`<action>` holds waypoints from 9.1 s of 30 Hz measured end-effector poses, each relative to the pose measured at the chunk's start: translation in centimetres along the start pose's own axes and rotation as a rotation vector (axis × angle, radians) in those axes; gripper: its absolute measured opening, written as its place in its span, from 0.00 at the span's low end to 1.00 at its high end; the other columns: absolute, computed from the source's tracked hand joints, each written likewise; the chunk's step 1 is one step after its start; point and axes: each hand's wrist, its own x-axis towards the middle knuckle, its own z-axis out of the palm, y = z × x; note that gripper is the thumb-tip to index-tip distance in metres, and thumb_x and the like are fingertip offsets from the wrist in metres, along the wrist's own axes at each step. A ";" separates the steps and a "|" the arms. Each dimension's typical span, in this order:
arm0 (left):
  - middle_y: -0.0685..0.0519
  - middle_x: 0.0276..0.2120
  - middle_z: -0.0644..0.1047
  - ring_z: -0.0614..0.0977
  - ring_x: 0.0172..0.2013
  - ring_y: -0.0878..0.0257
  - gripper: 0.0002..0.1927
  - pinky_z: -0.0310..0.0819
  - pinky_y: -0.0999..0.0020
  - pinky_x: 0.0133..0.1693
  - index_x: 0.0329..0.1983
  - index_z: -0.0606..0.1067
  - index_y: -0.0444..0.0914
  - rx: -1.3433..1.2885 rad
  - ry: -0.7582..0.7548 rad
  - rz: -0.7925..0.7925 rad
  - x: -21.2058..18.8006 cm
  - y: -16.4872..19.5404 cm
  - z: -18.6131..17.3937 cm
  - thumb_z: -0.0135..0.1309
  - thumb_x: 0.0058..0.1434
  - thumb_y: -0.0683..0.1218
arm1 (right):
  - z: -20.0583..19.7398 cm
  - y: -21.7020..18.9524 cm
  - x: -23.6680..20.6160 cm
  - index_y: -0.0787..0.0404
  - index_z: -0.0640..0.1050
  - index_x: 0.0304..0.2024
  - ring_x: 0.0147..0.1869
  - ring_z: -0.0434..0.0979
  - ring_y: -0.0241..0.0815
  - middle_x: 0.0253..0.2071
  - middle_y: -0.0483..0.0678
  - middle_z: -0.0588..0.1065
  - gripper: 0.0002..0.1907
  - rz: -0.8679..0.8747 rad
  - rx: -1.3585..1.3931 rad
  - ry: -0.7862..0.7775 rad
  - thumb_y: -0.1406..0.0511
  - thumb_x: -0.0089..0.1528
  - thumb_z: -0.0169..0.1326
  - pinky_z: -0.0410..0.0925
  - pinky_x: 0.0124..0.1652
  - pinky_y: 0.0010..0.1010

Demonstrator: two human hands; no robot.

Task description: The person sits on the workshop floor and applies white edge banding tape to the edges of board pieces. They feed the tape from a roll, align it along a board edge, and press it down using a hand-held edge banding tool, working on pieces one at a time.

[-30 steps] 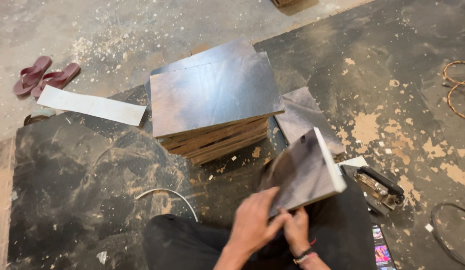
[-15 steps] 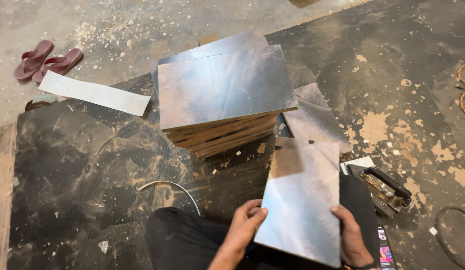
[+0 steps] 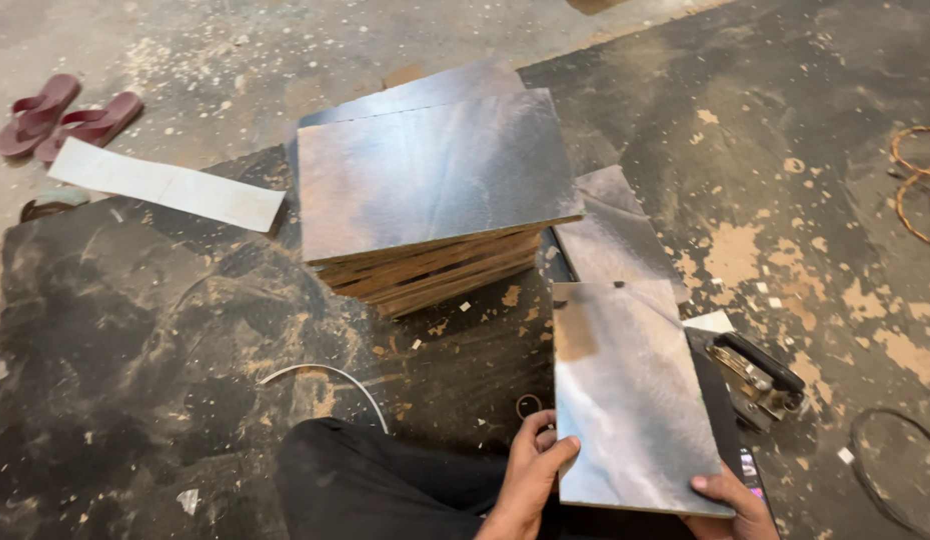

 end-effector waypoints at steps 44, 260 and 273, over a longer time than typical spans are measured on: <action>0.40 0.51 0.80 0.79 0.56 0.43 0.36 0.69 0.49 0.58 0.51 0.81 0.34 1.768 -0.297 -0.210 -2.5 -0.1 -11.3 0.34 0.71 0.66 | -1.2 -4.0 3.5 0.57 0.64 0.73 0.69 0.72 0.53 0.67 0.51 0.71 0.33 -0.428 0.035 0.092 0.65 0.64 0.48 0.67 0.59 0.52; 0.53 0.29 0.76 0.78 0.32 0.55 0.13 0.67 0.59 0.34 0.47 0.79 0.41 1.522 0.385 0.863 -11.6 7.3 -15.2 0.58 0.62 0.51 | 15.0 -1.4 11.4 0.63 0.78 0.53 0.54 0.77 0.36 0.49 0.46 0.79 0.21 -0.536 -0.825 -0.504 0.77 0.56 0.61 0.72 0.53 0.30; 0.53 0.28 0.77 0.78 0.31 0.55 0.12 0.69 0.58 0.34 0.44 0.79 0.43 1.536 0.409 0.828 -11.4 7.4 -15.1 0.58 0.60 0.51 | 20.9 -1.1 10.1 0.61 0.77 0.56 0.49 0.84 0.43 0.46 0.50 0.80 0.21 -0.777 -1.173 -0.509 0.73 0.58 0.58 0.74 0.48 0.34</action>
